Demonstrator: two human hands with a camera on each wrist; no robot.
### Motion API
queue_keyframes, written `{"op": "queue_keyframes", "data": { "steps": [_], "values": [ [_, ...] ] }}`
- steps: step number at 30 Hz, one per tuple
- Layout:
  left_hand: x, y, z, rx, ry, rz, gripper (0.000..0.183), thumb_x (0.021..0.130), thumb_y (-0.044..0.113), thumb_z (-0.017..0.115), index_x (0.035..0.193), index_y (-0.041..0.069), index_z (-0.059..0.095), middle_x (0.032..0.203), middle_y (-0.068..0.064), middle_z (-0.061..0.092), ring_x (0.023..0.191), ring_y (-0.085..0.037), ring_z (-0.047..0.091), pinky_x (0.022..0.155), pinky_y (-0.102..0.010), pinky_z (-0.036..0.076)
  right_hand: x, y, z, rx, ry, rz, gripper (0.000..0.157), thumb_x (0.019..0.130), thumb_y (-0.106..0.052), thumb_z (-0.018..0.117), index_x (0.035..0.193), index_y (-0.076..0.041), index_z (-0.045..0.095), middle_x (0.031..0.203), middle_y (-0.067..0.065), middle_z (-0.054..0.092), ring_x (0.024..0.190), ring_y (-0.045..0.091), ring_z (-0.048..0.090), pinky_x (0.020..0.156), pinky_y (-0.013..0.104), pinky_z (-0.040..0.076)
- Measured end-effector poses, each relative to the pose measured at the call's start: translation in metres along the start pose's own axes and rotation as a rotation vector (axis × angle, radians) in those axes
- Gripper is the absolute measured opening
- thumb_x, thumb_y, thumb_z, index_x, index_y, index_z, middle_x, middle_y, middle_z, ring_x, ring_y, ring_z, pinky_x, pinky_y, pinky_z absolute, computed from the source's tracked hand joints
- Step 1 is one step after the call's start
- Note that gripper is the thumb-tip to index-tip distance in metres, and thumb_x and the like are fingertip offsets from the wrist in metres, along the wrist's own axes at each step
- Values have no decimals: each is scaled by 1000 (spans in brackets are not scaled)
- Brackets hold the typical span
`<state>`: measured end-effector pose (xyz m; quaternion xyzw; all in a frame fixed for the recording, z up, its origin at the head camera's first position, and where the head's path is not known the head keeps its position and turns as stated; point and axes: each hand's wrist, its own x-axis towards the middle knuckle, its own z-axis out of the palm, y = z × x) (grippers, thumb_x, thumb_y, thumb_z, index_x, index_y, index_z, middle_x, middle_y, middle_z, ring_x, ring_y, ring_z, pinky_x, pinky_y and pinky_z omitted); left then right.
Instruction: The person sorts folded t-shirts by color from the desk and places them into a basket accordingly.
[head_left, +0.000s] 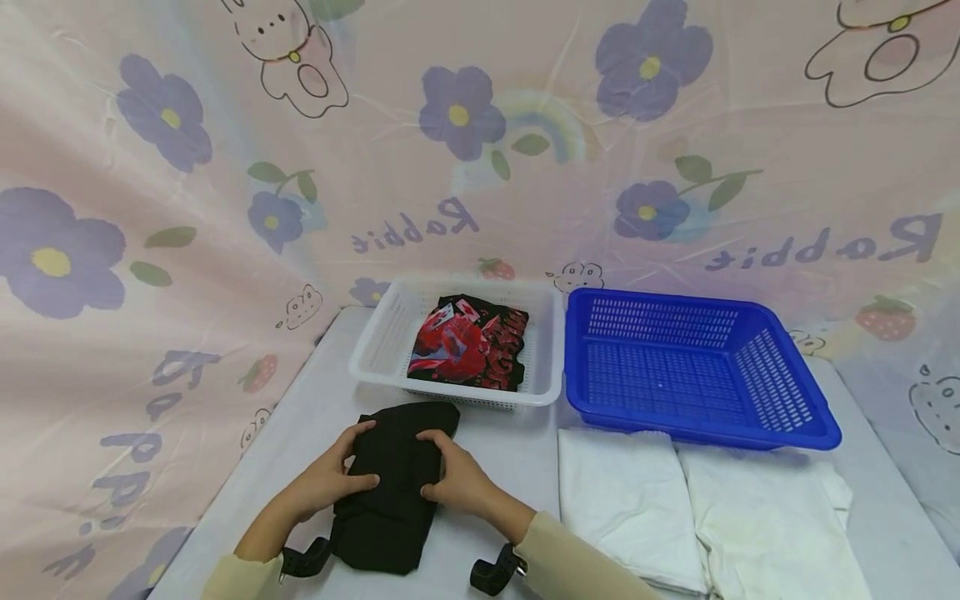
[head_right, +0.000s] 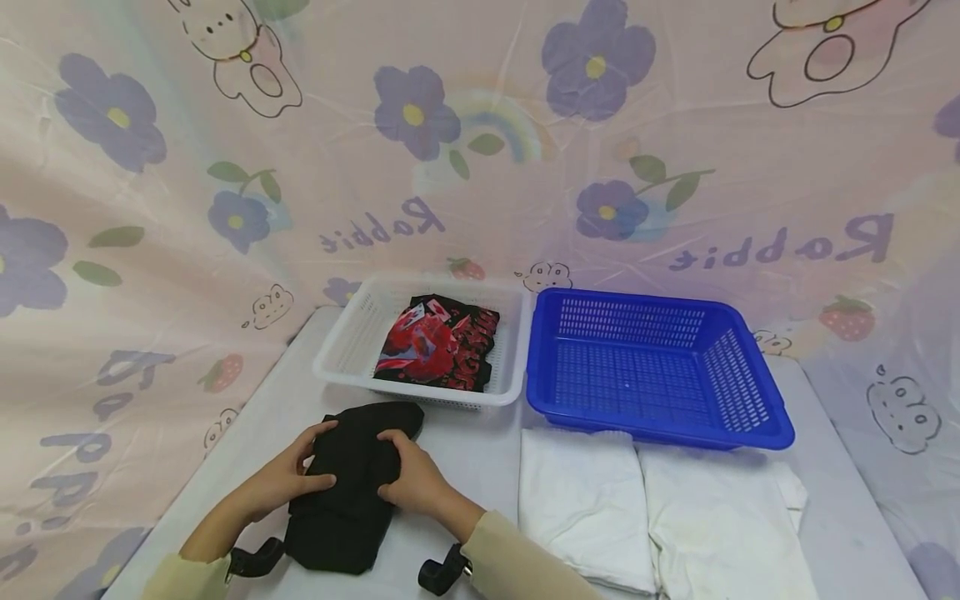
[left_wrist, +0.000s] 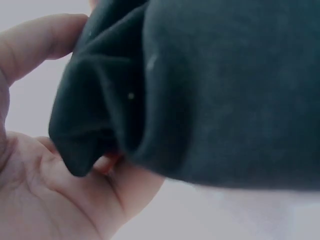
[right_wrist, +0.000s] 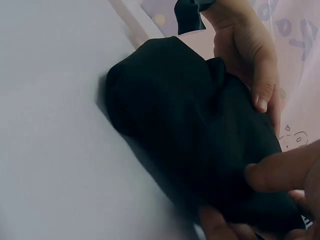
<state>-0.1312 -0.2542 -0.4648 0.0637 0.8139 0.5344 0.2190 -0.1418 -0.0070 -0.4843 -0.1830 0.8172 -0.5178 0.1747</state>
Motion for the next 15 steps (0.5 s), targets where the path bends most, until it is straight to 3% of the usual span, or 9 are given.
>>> {"op": "queue_keyframes", "data": {
  "steps": [7, 13, 15],
  "values": [
    [-10, 9, 0, 41, 29, 33, 87, 87, 19, 70, 153, 18, 14, 142, -31, 32, 110, -35, 59, 82, -46, 53, -5, -8, -3, 46, -17, -48, 69, 77, 0, 73, 136, -21, 44, 105, 7, 57, 52, 9, 44, 51, 24, 40],
    [-19, 19, -5, 43, 27, 67, 86, 88, 17, 69, 153, 17, 13, 142, -32, 29, 108, -36, 60, 80, -45, 55, -9, -20, -5, 45, -8, -90, 68, 77, 2, 71, 135, -21, 46, 86, 1, 54, 50, 5, 43, 47, 21, 38],
    [-22, 22, -6, 39, 28, 83, 86, 88, 16, 69, 153, 16, 13, 143, -32, 28, 110, -36, 59, 80, -45, 55, -11, -24, -6, 49, -5, -103, 68, 77, 3, 71, 135, -21, 46, 88, 1, 54, 50, 4, 44, 47, 21, 39]
  ]
}}
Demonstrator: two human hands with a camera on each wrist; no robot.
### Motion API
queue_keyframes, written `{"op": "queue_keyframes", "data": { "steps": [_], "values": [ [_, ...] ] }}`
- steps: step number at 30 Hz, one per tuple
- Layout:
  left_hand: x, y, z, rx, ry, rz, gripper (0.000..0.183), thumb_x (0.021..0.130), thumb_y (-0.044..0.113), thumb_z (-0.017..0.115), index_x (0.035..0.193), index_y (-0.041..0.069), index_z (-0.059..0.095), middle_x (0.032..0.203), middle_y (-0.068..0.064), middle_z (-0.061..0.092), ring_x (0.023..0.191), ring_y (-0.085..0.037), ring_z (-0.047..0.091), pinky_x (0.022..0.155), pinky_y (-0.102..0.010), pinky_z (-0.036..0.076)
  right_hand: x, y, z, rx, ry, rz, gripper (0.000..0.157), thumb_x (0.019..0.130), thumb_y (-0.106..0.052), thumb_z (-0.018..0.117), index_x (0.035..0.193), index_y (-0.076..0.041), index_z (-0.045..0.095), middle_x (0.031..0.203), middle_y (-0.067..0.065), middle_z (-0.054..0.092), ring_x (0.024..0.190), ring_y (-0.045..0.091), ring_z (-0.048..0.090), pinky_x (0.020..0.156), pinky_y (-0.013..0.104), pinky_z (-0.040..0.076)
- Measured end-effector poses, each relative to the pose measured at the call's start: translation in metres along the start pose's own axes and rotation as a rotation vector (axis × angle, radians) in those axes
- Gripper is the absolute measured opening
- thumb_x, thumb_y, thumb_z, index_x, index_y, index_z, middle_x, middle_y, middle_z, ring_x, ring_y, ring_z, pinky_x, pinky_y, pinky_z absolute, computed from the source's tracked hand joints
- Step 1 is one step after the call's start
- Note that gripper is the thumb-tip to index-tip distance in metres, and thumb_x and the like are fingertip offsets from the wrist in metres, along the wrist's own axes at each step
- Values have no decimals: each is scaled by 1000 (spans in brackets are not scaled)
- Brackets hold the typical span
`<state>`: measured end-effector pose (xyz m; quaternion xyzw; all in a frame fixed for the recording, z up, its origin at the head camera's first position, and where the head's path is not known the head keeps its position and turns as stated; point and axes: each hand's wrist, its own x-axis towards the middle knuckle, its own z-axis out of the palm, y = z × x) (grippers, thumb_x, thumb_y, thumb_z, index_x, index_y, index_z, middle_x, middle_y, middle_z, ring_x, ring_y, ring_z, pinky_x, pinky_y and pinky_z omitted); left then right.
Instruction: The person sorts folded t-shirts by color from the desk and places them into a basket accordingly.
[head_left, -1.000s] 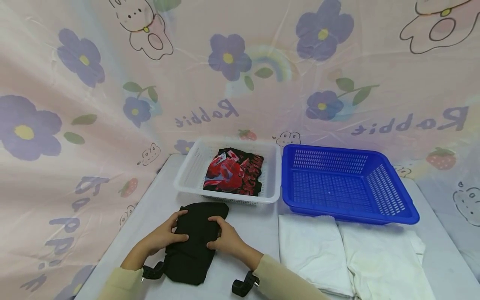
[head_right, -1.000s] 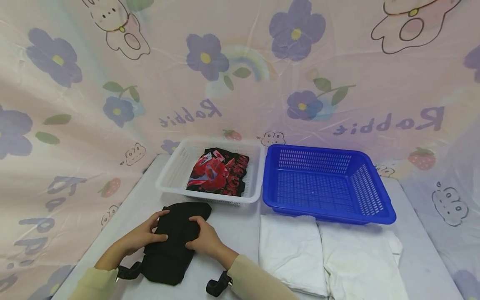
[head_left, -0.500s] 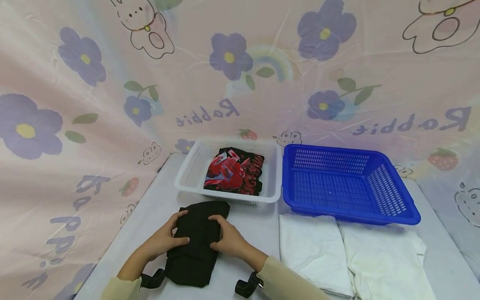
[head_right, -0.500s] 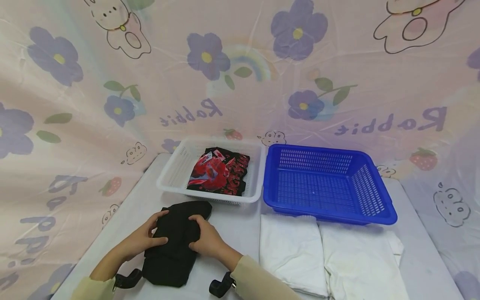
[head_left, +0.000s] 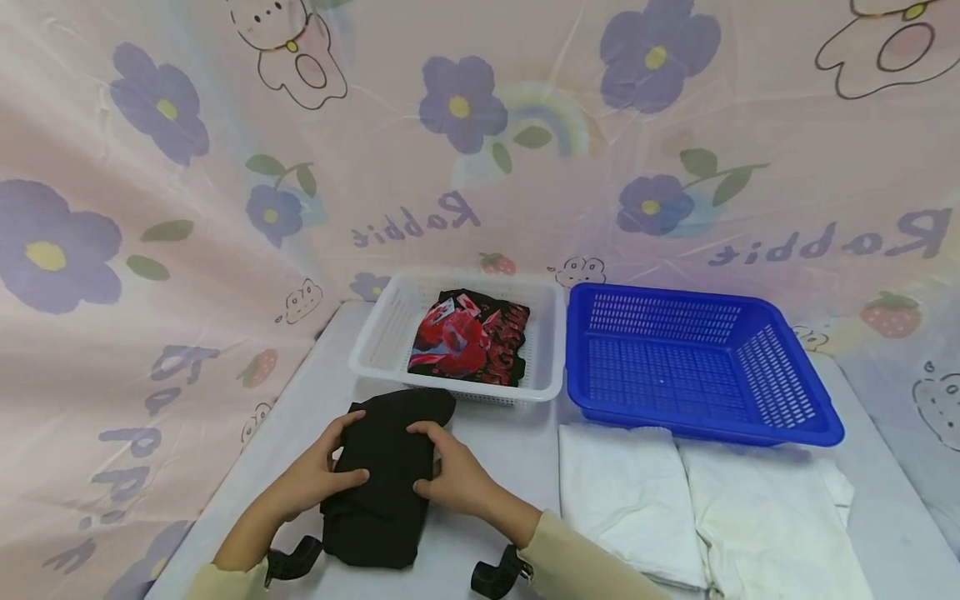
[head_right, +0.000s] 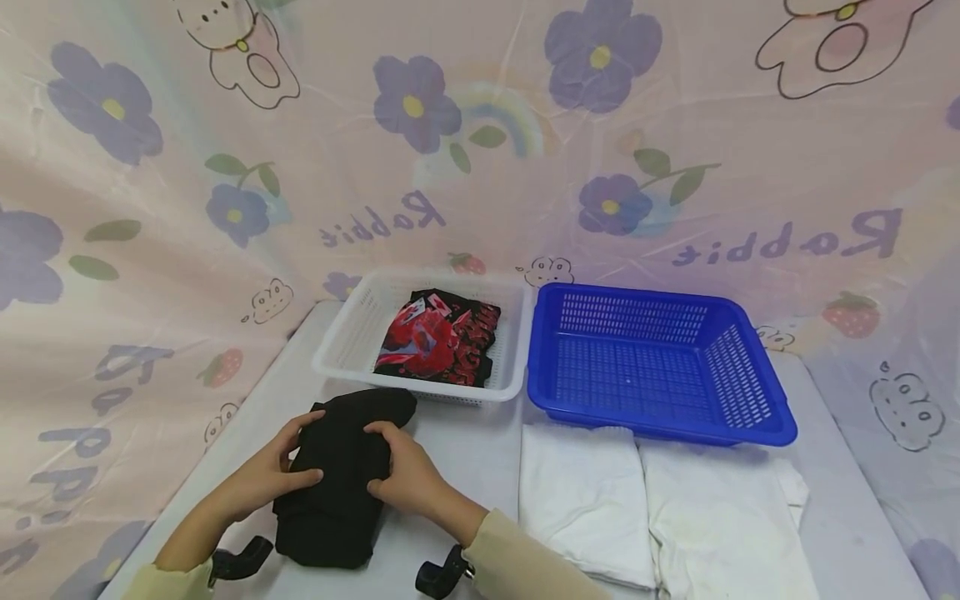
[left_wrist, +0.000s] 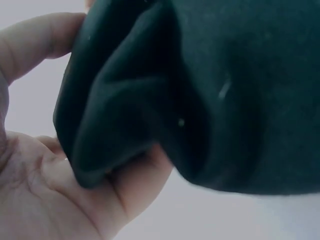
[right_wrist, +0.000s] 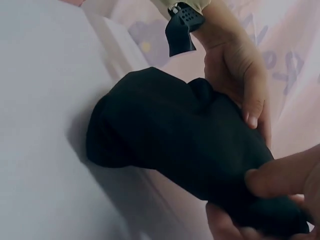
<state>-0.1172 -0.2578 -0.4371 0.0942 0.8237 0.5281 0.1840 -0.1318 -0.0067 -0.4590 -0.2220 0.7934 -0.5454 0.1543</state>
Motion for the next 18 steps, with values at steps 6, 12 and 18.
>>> {"op": "queue_keyframes", "data": {
  "steps": [6, 12, 18],
  "values": [
    [-7, 8, -5, 5, 13, 17, 85, 89, 16, 69, 153, 17, 13, 145, -30, 26, 111, -38, 58, 80, -43, 56, -3, -12, -2, 5, 1, -53, 68, 78, 2, 70, 136, -24, 45, 118, 9, 56, 62, 7, 55, 54, 21, 47],
    [-7, 20, -5, -10, 33, 49, 84, 89, 16, 68, 153, 20, 13, 149, -26, 24, 115, -41, 56, 81, -43, 56, -4, -24, -14, 12, 8, -87, 66, 82, -1, 69, 137, -26, 44, 129, 10, 54, 76, 8, 62, 61, 21, 51],
    [1, 38, -5, -29, 55, 128, 83, 90, 13, 67, 153, 17, 13, 147, -28, 25, 113, -41, 57, 78, -34, 57, -1, -37, -33, 75, 12, -104, 66, 84, 1, 67, 139, -26, 43, 134, 9, 50, 81, 10, 65, 65, 21, 53]
  ]
}}
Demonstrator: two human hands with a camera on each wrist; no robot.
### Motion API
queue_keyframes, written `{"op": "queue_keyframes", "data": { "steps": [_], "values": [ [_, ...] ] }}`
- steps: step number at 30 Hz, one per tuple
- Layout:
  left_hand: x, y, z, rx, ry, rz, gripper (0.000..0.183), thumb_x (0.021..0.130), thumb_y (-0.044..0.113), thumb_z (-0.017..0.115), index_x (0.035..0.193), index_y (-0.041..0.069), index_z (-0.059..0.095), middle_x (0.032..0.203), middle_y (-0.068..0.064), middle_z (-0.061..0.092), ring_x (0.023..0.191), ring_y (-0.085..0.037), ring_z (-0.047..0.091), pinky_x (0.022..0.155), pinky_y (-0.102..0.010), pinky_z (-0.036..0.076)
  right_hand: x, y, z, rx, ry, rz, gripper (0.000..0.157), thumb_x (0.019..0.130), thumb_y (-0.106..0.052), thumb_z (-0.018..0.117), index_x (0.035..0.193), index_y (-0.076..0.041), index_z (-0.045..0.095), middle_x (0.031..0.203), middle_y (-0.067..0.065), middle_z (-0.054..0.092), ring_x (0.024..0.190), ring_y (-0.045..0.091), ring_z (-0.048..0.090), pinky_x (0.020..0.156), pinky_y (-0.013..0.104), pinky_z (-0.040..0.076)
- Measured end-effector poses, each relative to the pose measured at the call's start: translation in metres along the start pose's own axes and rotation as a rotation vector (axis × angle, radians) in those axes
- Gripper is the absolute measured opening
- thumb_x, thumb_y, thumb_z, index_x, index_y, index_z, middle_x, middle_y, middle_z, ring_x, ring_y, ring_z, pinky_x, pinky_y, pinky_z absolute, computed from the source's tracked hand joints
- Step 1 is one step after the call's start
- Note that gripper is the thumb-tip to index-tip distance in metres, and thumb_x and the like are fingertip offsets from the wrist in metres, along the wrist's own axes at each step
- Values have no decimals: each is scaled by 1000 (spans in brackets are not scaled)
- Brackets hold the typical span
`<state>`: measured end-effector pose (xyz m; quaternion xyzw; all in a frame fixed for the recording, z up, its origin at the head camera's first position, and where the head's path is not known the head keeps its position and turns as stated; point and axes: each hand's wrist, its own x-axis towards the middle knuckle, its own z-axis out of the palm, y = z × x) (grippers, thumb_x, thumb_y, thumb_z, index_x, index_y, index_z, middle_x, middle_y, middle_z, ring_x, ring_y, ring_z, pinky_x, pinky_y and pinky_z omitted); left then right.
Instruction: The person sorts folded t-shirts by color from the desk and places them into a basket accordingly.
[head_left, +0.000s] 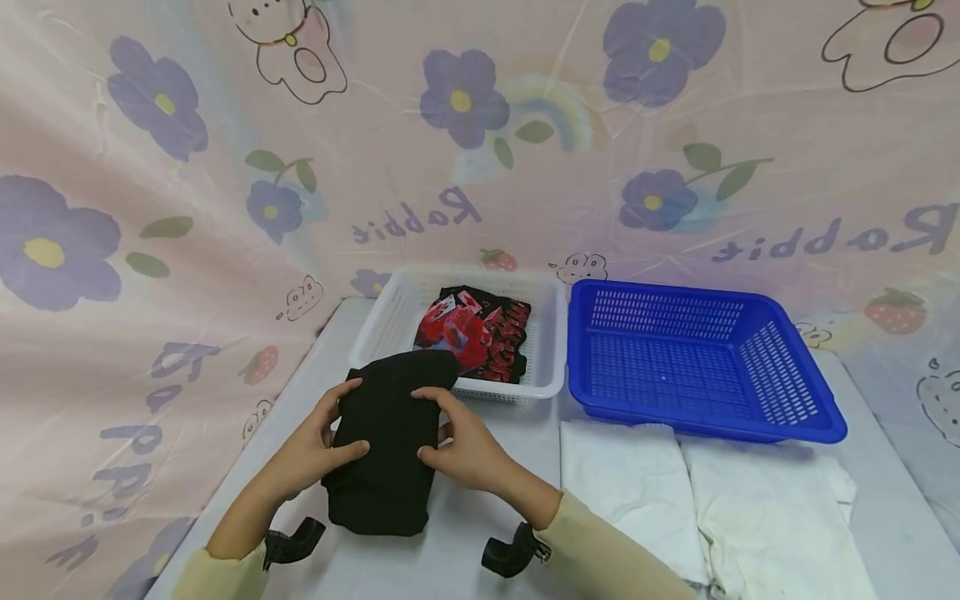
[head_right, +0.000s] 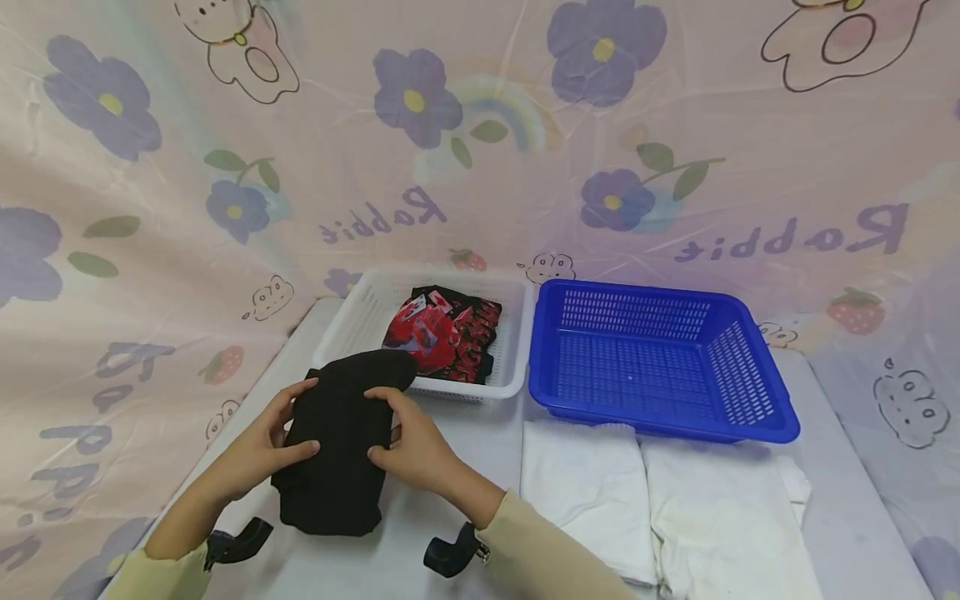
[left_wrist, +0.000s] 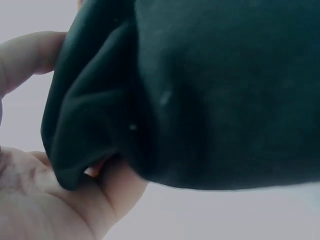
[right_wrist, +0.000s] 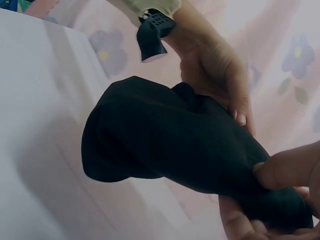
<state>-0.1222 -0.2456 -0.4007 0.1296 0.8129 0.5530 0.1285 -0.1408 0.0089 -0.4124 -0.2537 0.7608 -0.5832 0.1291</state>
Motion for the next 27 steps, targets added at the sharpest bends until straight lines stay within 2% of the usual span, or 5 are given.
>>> {"op": "queue_keyframes", "data": {
  "steps": [6, 10, 16, 21, 27],
  "values": [
    [21, 20, 0, 10, 28, 43, 83, 90, 12, 67, 152, 21, 14, 149, -22, 26, 119, -43, 52, 83, -38, 56, 8, -13, -25, -2, 45, -55, 66, 83, 3, 66, 141, -21, 42, 132, 13, 52, 85, 17, 68, 66, 23, 54],
    [42, 35, 2, -6, 26, 70, 83, 90, 12, 67, 152, 23, 13, 150, -19, 24, 124, -44, 48, 87, -44, 54, 14, -21, -46, -28, 90, -85, 66, 83, 3, 66, 141, -19, 42, 126, 17, 57, 88, 22, 70, 68, 26, 56],
    [85, 62, 3, -12, 43, 106, 82, 89, 12, 67, 152, 28, 16, 153, -14, 26, 131, -41, 44, 93, -53, 49, 26, -30, -86, -76, 165, -90, 67, 82, 6, 67, 140, -16, 43, 123, 17, 58, 81, 24, 69, 68, 31, 56],
    [123, 76, 1, -19, 54, 113, 81, 89, 12, 68, 152, 27, 19, 153, -13, 29, 130, -39, 44, 97, -57, 45, 42, -32, -115, -75, 184, -78, 65, 84, 6, 64, 141, -16, 40, 130, 16, 51, 99, 30, 66, 79, 38, 58],
    [154, 81, -3, -46, 70, 92, 81, 88, 12, 68, 151, 29, 21, 152, -12, 31, 126, -39, 48, 99, -56, 44, 63, -26, -136, -61, 177, -44, 64, 87, 5, 62, 143, -16, 37, 136, 18, 45, 108, 36, 62, 82, 41, 57]
  ]
}}
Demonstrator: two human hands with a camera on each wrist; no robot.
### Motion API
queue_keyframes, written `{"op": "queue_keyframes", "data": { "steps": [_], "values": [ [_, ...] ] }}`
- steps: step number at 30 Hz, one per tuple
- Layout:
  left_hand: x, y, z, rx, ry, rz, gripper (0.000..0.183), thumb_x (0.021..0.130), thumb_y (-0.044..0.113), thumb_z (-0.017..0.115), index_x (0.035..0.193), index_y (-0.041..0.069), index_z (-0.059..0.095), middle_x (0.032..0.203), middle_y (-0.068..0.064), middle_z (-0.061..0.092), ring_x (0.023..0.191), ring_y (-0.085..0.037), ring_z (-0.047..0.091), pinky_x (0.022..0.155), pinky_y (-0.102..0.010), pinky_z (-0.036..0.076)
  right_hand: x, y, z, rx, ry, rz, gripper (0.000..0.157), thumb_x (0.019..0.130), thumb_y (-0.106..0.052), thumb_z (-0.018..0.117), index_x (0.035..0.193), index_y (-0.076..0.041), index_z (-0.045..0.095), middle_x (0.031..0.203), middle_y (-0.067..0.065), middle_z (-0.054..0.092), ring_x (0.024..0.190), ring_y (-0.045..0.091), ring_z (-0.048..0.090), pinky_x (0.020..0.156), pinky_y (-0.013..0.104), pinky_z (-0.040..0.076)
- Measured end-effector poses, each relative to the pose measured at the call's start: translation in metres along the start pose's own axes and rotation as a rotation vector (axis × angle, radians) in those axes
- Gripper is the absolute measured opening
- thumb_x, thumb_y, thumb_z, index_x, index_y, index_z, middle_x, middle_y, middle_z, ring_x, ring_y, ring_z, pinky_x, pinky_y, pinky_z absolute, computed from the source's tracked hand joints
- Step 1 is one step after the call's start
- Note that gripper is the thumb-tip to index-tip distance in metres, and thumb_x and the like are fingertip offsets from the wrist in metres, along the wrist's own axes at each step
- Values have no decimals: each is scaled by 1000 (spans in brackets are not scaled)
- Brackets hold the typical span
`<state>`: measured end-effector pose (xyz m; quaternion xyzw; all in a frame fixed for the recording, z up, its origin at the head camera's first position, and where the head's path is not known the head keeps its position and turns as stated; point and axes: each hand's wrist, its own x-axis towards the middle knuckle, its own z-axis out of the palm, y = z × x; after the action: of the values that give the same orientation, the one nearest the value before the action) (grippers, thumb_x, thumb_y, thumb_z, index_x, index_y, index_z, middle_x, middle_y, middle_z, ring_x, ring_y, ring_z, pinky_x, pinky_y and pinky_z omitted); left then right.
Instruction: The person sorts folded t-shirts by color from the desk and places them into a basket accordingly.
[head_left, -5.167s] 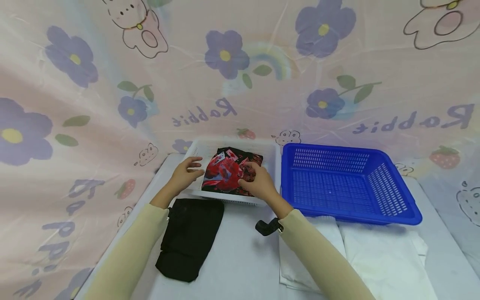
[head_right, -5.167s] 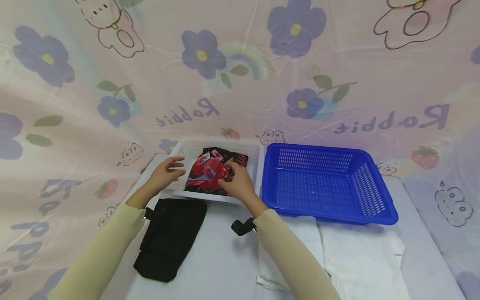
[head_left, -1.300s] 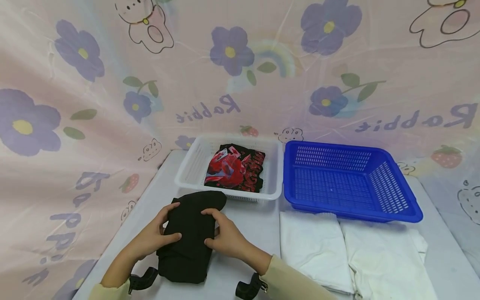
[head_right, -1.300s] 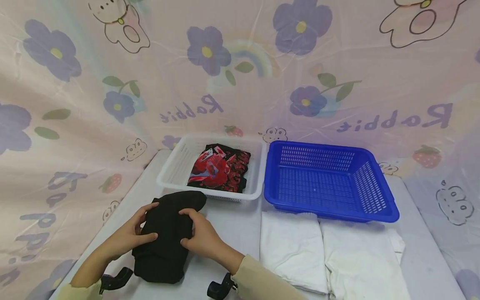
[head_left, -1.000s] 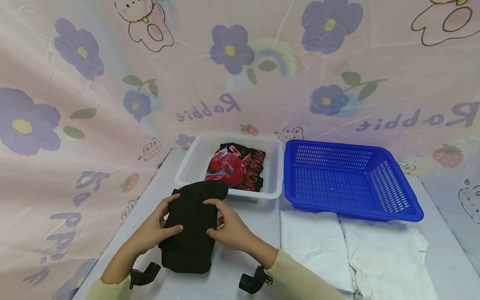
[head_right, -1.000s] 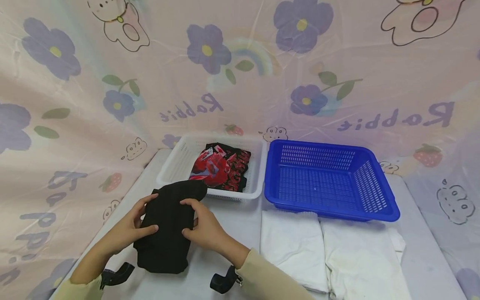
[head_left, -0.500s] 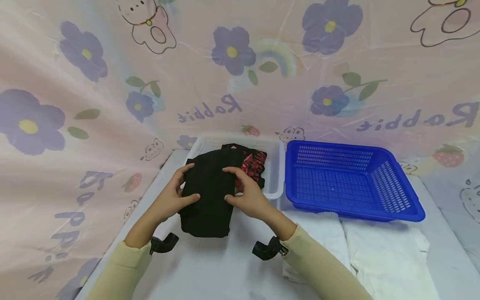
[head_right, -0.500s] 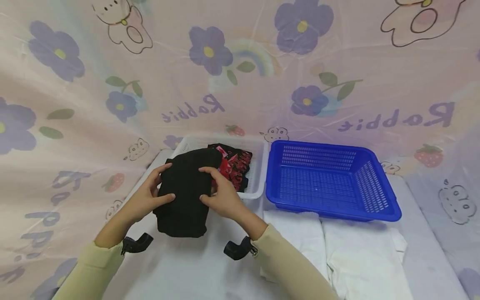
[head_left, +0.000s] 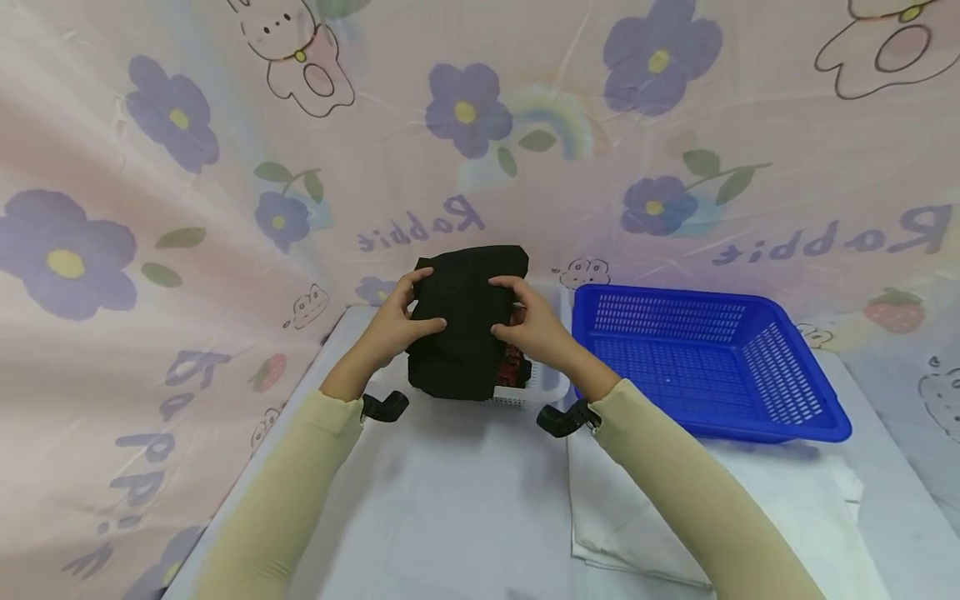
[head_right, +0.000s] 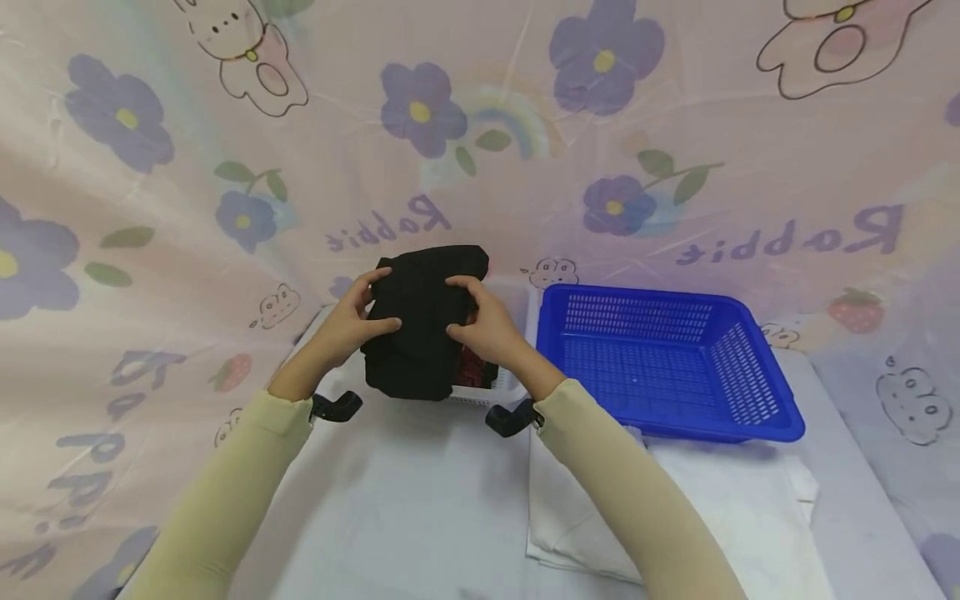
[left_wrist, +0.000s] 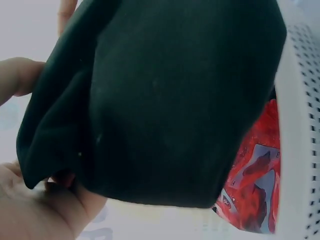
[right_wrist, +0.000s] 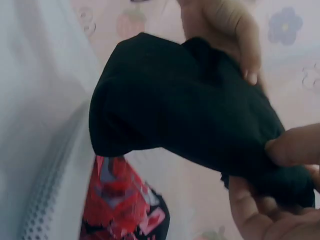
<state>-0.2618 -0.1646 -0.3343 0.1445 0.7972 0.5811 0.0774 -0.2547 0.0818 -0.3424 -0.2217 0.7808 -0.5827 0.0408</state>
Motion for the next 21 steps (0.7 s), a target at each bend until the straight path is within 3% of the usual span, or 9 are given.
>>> {"op": "queue_keyframes", "data": {
  "steps": [5, 14, 18, 21],
  "values": [
    [20, -3, 3, -25, 20, -3, 80, 88, 8, 66, 151, 28, 22, 152, -14, 31, 124, -40, 50, 99, -56, 44, 12, 7, -10, -40, 26, 14, 66, 87, 4, 62, 143, -18, 38, 136, 19, 46, 100, 37, 66, 79, 42, 57],
    [45, -17, 7, -60, 40, 6, 79, 87, 2, 63, 151, 26, 25, 150, -16, 35, 125, -39, 49, 101, -55, 43, 27, 21, -14, -73, 90, 28, 65, 86, 5, 63, 142, -17, 41, 134, 19, 49, 92, 34, 66, 70, 31, 54],
    [52, -29, 7, -64, 41, -9, 78, 87, -1, 62, 151, 25, 25, 151, -15, 34, 125, -39, 49, 100, -54, 44, 32, 34, -10, -85, 116, 52, 64, 85, 4, 64, 141, -18, 43, 132, 18, 51, 95, 35, 66, 76, 37, 56],
    [55, -38, 9, -54, 40, -33, 78, 87, -1, 61, 151, 25, 26, 152, -15, 33, 125, -40, 49, 100, -54, 43, 35, 45, -5, -58, 135, 81, 63, 85, 5, 63, 140, -19, 44, 135, 16, 50, 107, 36, 62, 85, 44, 55]
  ]
}}
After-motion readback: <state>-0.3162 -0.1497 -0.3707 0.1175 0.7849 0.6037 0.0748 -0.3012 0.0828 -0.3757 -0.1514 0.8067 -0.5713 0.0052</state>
